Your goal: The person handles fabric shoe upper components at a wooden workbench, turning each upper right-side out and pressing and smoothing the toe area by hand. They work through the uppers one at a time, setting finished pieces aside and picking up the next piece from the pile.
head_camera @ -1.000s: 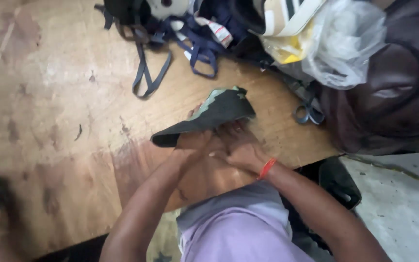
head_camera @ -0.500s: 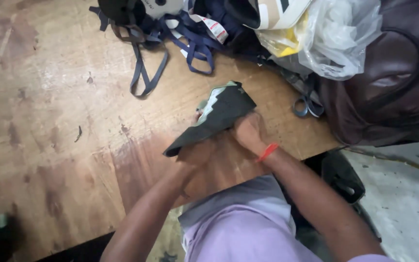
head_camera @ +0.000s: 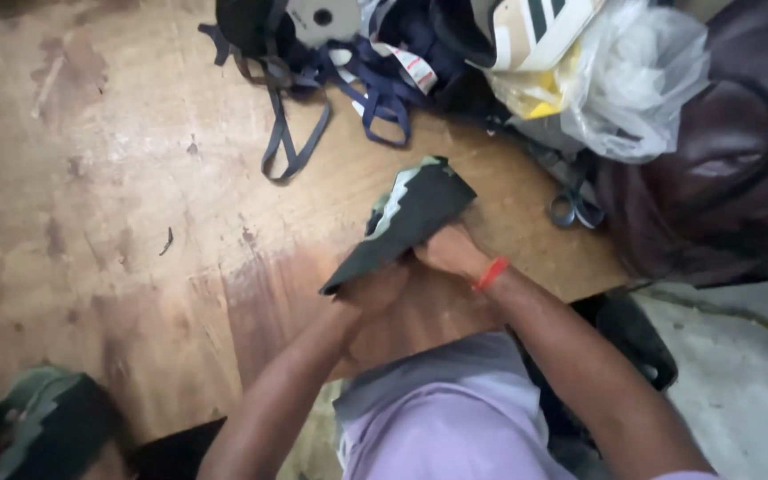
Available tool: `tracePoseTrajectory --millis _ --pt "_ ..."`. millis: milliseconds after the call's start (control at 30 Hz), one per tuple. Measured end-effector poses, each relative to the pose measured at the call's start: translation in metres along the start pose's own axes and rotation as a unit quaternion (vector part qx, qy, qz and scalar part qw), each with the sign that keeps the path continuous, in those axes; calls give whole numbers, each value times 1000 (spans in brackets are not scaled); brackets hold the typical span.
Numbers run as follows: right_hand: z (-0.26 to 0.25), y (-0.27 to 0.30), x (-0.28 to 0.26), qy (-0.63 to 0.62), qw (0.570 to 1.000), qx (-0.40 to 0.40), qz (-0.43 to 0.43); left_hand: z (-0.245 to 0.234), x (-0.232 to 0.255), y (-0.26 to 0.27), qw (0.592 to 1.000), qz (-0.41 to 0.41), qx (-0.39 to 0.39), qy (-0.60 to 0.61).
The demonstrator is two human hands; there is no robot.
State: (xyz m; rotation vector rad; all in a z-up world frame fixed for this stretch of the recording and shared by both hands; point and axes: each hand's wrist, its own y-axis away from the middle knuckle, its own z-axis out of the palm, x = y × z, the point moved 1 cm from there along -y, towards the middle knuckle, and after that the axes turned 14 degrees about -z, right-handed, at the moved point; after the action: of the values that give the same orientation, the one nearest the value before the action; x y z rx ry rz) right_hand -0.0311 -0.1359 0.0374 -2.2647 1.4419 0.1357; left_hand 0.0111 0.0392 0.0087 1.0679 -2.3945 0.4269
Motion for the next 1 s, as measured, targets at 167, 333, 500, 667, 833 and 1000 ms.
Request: tracePoseTrajectory --millis 167,333,500,667,833,1000 --pt "-29 23 -35 -67 996 -48 39 15 3 17 998 -28 -24 41" --pt "-126 -1 -93 85 975 202 -25 22 9 29 995 -59 -59 61" --pt "-142 -37 -71 170 976 122 -56 -5 25 -7 998 -12 -56 32" --pt "-99 -2 -46 -101 970 217 34 -30 33 -14 997 -13 39 62" --pt "-55 31 -58 -267 946 -184 6 -112 99 -6 918 -264 -277 -107" --pt "-100 17 -46 -113 992 -34 -36 -88 70 5 997 -5 -22 -79"
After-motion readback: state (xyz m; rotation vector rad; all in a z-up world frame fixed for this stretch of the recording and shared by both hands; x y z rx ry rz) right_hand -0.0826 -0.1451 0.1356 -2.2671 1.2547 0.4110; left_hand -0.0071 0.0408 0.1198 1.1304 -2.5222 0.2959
